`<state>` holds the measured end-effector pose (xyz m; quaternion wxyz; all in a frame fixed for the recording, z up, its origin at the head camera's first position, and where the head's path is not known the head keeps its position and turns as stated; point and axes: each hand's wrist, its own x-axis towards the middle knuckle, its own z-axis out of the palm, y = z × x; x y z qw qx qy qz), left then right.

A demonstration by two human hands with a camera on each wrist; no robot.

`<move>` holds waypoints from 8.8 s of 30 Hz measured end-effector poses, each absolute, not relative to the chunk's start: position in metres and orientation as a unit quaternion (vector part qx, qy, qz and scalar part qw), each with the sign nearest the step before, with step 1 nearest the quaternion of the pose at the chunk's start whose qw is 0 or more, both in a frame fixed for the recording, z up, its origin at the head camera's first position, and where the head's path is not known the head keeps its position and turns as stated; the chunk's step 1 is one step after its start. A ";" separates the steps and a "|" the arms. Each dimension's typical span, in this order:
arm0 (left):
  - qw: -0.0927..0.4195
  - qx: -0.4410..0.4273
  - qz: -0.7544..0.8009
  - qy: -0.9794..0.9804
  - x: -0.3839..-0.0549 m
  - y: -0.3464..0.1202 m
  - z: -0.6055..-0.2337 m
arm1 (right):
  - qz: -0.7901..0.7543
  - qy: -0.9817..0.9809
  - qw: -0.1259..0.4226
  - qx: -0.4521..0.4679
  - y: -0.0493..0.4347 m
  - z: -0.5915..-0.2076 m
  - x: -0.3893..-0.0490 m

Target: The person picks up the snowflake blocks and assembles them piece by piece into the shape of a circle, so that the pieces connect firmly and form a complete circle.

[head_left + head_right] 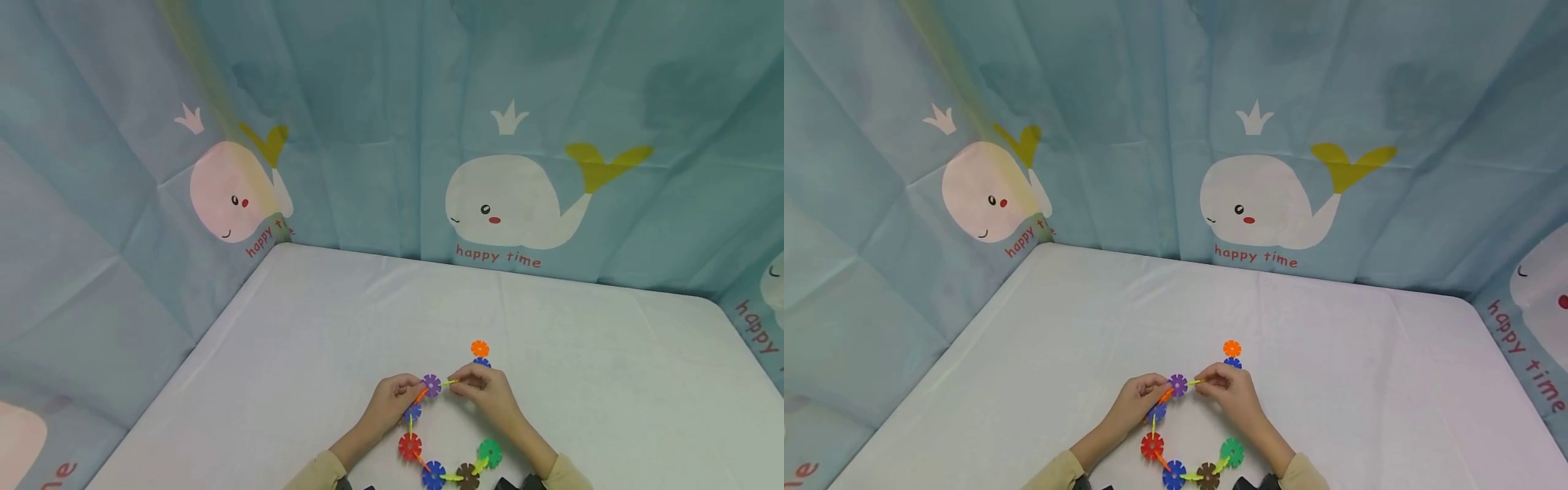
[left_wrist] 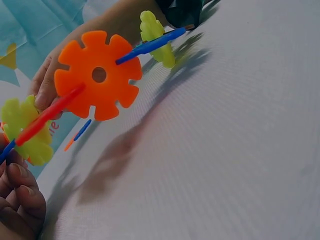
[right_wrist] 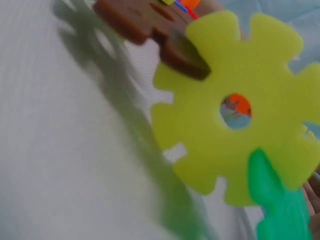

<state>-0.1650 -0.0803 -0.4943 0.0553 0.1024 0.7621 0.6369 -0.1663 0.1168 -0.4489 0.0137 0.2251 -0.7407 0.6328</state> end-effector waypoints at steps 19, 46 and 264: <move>0.093 0.147 0.654 0.736 -0.156 -0.083 -0.464 | 0.658 -0.705 -0.070 0.255 0.121 -0.461 -0.170; 0.052 0.110 0.675 0.727 -0.156 -0.083 -0.462 | 0.351 -0.928 0.031 0.125 0.166 -0.465 -0.200; 0.249 0.086 0.754 0.602 -0.186 -0.106 -0.486 | 0.657 -0.748 0.060 -0.075 0.180 -0.493 -0.188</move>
